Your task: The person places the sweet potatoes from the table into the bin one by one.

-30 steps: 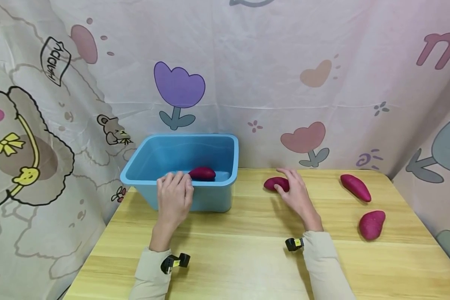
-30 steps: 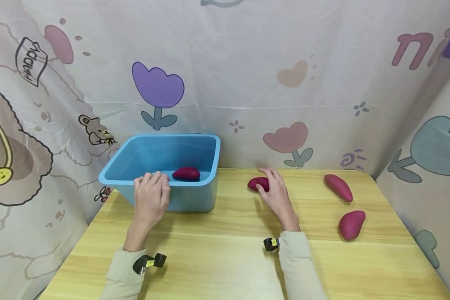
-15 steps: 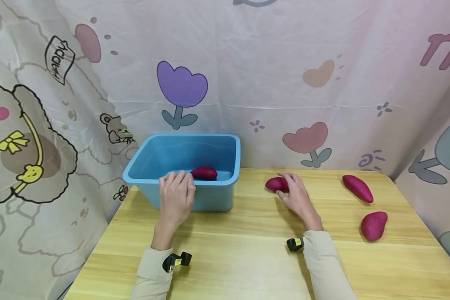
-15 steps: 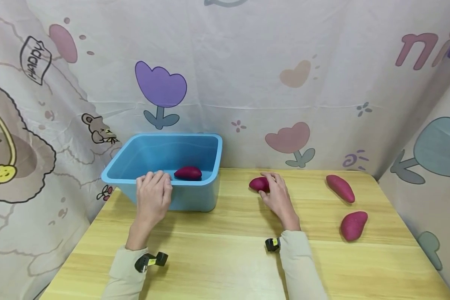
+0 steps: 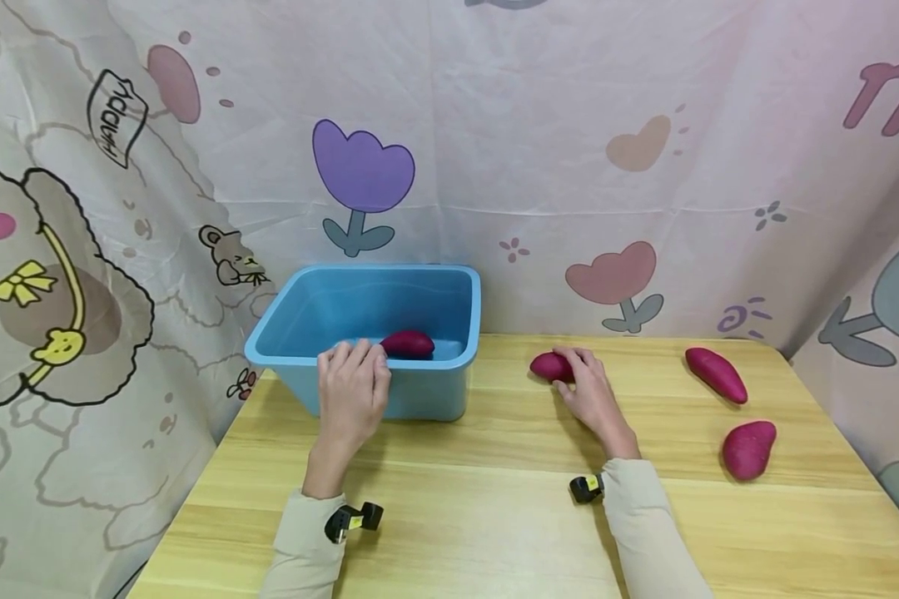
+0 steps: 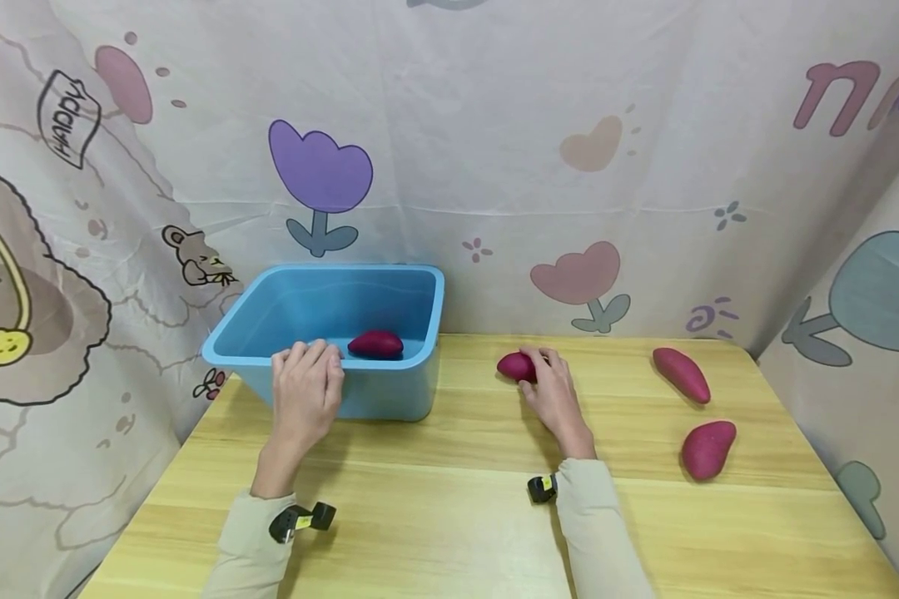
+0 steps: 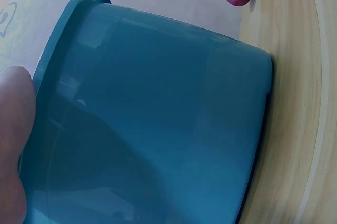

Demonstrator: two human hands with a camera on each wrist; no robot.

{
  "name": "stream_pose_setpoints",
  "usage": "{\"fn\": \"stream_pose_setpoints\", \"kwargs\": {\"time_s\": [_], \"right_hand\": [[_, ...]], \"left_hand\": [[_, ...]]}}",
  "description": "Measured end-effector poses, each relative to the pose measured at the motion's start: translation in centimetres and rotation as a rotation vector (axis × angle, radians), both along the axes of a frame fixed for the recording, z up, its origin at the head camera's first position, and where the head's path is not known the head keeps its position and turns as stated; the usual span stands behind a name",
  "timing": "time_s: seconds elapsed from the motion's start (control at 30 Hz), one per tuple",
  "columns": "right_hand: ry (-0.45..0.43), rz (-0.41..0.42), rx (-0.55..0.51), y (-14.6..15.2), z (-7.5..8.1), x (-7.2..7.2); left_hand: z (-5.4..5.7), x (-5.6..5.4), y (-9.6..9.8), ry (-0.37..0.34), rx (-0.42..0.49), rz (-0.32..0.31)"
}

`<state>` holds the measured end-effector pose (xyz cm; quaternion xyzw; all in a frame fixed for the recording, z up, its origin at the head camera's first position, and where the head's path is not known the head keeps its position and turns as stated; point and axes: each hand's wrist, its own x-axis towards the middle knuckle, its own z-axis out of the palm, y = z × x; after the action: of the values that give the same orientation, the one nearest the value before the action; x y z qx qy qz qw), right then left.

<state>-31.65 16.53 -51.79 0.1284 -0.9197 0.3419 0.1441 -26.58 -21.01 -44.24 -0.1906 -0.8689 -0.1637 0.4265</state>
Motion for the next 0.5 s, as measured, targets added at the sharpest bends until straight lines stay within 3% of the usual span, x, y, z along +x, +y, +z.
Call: {"fn": "stream_pose_setpoints", "kwargs": {"time_s": [0.5], "right_hand": [[0.061,-0.002,0.019,0.32,-0.29,-0.15]], "left_hand": [[-0.11,0.00,0.00,0.008,0.004,0.002]]}}
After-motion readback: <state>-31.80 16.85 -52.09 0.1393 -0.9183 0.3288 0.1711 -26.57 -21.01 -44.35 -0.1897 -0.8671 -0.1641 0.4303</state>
